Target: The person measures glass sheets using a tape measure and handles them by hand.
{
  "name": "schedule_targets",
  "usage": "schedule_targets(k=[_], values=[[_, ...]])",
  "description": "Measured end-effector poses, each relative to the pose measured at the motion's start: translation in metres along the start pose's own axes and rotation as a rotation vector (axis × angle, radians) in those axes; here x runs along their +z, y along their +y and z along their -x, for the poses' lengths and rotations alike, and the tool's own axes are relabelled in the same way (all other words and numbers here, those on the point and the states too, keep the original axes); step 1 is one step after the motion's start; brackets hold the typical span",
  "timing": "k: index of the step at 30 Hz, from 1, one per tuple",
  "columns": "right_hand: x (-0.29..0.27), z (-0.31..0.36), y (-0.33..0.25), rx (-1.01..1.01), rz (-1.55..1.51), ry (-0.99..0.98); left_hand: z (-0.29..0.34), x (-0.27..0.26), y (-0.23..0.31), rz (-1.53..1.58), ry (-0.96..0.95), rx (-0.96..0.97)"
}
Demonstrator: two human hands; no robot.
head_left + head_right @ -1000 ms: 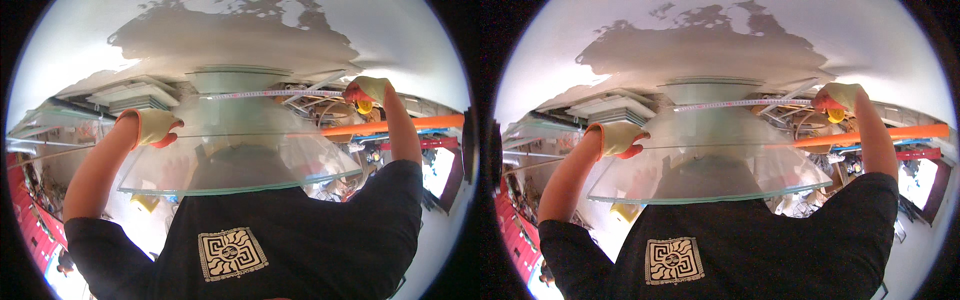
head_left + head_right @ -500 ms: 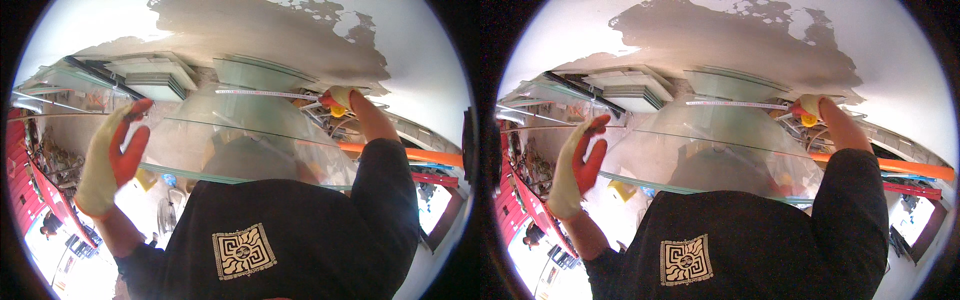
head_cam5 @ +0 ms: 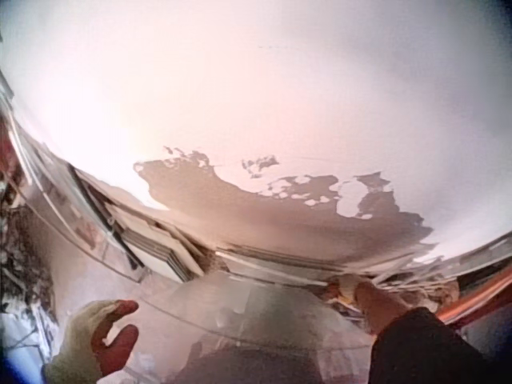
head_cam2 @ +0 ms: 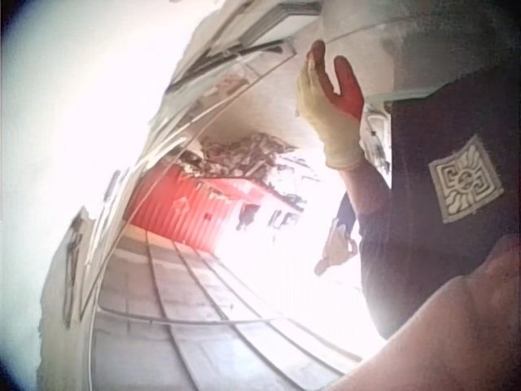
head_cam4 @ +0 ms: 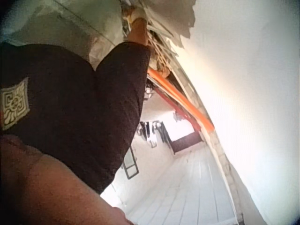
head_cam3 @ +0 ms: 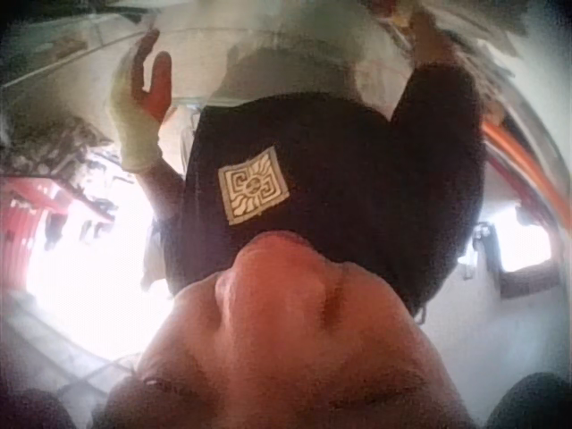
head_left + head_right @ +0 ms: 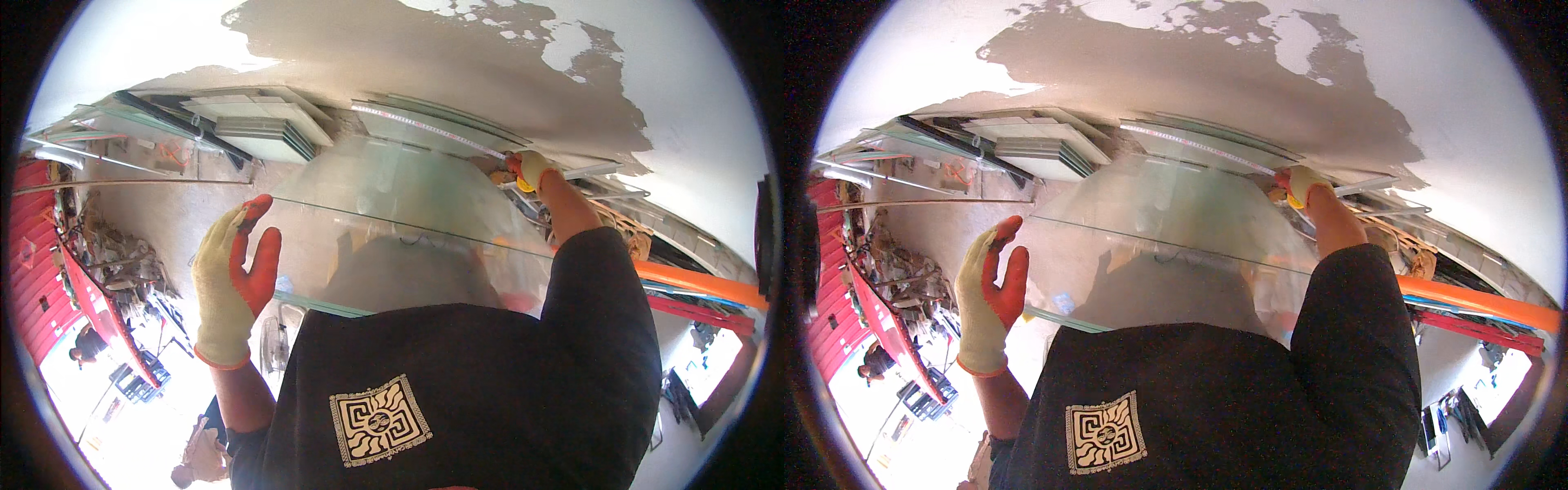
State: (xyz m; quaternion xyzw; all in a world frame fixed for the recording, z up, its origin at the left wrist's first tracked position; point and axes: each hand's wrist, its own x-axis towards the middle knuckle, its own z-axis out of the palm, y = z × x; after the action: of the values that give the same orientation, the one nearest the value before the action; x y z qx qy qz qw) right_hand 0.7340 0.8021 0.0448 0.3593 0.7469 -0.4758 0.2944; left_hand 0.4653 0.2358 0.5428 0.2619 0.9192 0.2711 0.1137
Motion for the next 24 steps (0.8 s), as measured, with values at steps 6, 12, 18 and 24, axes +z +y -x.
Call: schedule_targets(k=[6, 12, 18, 24], values=[[0.007, 0.003, -0.014, -0.162, 0.461, 0.104, 0.0, 0.004, 0.0, -0.003, 0.0, -0.035], [0.016, 0.046, -0.068, -0.041, 0.292, 0.104, 0.001, 0.006, 0.003, -0.009, -0.014, -0.07], [0.02, 0.053, -0.074, -0.006, 0.226, 0.118, -0.002, 0.005, 0.002, -0.042, -0.042, -0.086], [0.019, 0.05, -0.071, -0.054, 0.252, 0.141, 0.004, 0.004, -0.006, -0.04, -0.051, -0.086]])
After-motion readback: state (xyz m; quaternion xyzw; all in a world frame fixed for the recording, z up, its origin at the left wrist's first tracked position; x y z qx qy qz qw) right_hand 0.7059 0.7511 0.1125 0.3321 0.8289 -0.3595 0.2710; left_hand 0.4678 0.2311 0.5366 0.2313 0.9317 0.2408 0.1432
